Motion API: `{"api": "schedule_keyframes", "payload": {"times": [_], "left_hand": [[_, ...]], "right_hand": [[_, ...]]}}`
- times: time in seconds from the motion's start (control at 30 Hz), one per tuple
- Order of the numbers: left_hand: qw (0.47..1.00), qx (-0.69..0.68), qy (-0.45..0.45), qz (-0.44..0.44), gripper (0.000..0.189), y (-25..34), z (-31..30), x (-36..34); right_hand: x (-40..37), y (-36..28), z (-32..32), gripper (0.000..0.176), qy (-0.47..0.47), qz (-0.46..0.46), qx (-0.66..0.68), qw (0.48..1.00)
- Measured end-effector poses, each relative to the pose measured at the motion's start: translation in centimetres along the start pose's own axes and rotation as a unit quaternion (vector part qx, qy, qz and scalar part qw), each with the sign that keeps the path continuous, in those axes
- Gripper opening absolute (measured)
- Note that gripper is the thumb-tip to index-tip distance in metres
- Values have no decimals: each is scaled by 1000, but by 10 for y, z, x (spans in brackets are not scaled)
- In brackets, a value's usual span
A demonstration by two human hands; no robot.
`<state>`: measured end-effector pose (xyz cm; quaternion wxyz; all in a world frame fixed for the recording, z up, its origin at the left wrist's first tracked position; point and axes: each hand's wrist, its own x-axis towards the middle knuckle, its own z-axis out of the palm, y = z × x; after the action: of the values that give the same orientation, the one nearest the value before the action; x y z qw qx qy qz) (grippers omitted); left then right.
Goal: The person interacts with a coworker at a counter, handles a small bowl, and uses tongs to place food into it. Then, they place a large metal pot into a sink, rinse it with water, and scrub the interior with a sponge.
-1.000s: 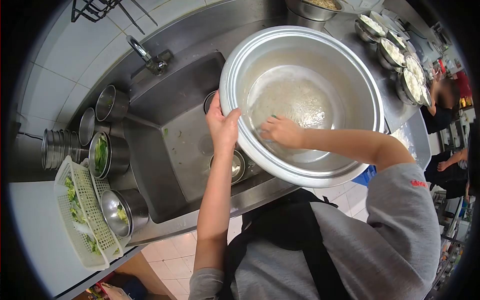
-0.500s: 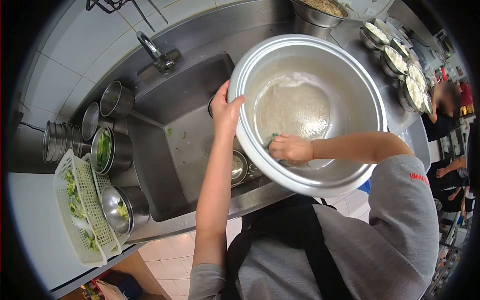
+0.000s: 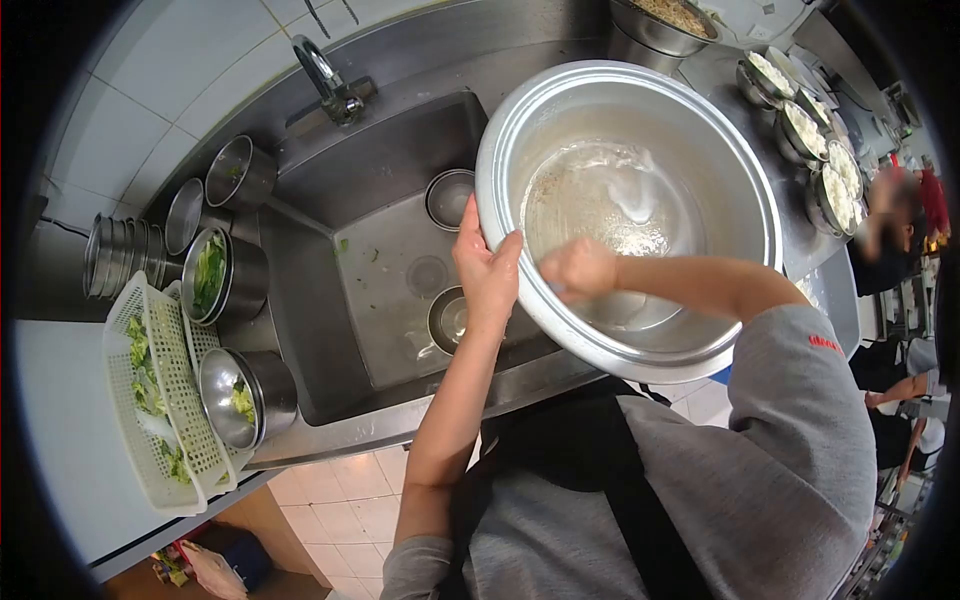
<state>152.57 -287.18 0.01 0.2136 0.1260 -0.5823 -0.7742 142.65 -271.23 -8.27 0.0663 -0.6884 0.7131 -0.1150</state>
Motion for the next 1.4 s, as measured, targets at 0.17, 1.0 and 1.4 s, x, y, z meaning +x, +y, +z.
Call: {"api": "schedule_keyframes", "payload": {"times": [0.17, 1.0, 1.4], "left_hand": [[1000, -12, 15, -5, 59, -3, 2, -7], [996, 35, -70, -35, 54, -20, 1, 52], [999, 4, -40, -10, 55, -10, 0, 38]], "right_hand": [[53, 88, -6, 20, 111, 323, -82, 936], [10, -12, -4, 17, -86, 163, 97, 978], [-22, -36, 15, 11, 27, 28, 59, 997]]}}
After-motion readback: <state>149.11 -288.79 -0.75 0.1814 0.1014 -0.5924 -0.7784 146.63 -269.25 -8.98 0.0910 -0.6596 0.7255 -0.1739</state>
